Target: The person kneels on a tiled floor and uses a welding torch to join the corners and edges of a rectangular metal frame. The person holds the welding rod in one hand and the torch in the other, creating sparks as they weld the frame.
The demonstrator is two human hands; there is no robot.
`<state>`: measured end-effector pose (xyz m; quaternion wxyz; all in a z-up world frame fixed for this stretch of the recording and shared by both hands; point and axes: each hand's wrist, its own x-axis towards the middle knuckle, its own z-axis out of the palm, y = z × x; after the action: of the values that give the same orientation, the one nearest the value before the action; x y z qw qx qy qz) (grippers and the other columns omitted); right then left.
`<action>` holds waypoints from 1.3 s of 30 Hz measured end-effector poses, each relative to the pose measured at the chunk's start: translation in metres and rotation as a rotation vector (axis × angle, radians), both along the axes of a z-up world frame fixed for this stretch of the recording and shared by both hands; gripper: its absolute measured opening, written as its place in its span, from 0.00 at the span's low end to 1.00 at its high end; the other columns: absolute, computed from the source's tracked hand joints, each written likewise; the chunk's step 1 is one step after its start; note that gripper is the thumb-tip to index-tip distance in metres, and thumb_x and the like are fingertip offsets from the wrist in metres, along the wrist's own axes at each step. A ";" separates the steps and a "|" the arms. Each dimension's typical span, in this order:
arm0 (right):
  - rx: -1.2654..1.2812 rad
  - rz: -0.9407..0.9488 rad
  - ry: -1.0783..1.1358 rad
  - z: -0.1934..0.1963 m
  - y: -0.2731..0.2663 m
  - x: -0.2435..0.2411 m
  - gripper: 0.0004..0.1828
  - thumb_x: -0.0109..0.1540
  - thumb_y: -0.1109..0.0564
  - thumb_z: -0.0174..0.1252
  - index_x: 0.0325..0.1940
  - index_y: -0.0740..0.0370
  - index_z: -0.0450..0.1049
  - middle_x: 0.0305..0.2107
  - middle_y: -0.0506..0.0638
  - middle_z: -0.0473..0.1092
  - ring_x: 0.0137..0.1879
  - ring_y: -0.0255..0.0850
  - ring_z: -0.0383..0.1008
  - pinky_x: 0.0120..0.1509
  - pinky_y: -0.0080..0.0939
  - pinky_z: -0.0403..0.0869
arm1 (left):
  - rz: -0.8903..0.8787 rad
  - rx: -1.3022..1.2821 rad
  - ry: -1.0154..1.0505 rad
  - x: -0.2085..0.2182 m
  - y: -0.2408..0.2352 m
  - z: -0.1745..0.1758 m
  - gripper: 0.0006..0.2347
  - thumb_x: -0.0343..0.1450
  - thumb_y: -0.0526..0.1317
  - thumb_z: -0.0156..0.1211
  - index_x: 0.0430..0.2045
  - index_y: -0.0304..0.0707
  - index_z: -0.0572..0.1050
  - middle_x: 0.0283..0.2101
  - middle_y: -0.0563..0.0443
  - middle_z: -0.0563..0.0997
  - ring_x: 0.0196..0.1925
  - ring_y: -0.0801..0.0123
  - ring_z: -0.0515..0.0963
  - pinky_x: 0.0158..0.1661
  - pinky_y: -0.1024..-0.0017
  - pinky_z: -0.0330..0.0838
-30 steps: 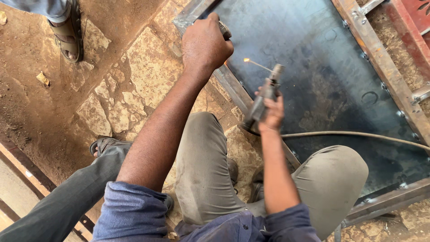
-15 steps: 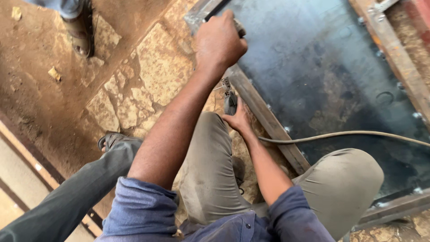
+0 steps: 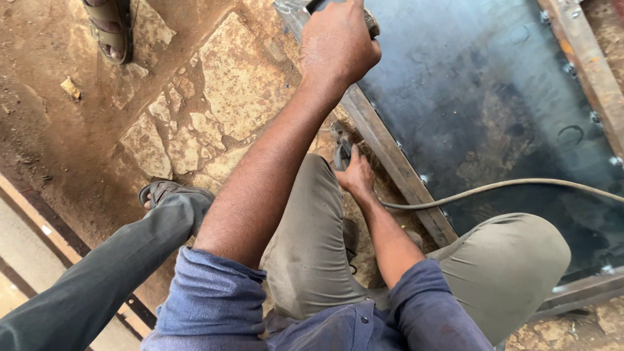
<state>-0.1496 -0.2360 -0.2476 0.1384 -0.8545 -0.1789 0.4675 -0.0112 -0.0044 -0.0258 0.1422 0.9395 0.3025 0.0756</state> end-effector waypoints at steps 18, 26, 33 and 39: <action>0.521 -0.872 0.654 0.149 -0.105 0.085 0.53 0.52 0.45 0.61 0.82 0.49 0.52 0.50 0.60 0.69 0.48 0.51 0.72 0.51 0.56 0.77 | 0.132 -0.298 0.202 -0.017 0.056 0.007 0.09 0.64 0.37 0.68 0.37 0.44 0.82 0.33 0.52 0.85 0.33 0.71 0.88 0.33 0.69 0.82; 1.236 -0.916 0.486 0.277 -0.204 0.187 0.42 0.70 0.36 0.60 0.75 0.67 0.57 0.56 0.64 0.69 0.59 0.54 0.74 0.64 0.65 0.77 | 0.035 -0.197 0.235 -0.025 0.052 0.024 0.09 0.64 0.40 0.70 0.35 0.40 0.82 0.32 0.46 0.85 0.35 0.62 0.86 0.39 0.64 0.81; 0.992 -0.919 0.210 0.294 -0.224 0.222 0.37 0.70 0.41 0.63 0.71 0.68 0.60 0.51 0.63 0.69 0.55 0.53 0.74 0.58 0.61 0.76 | -0.076 -0.120 0.252 0.008 0.039 0.039 0.06 0.62 0.38 0.67 0.30 0.46 0.85 0.31 0.43 0.85 0.34 0.56 0.85 0.38 0.61 0.79; 0.725 -0.775 0.064 0.308 -0.240 0.259 0.32 0.69 0.46 0.66 0.67 0.70 0.63 0.48 0.63 0.70 0.51 0.52 0.73 0.53 0.57 0.76 | -0.129 -0.061 0.305 0.014 0.025 0.029 0.06 0.65 0.40 0.66 0.32 0.41 0.83 0.31 0.42 0.85 0.32 0.59 0.86 0.36 0.62 0.80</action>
<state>0.1098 -0.4757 0.0602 0.5931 -0.7406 0.0040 0.3158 0.0029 0.0207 0.0034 0.1277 0.9528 0.2615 -0.0862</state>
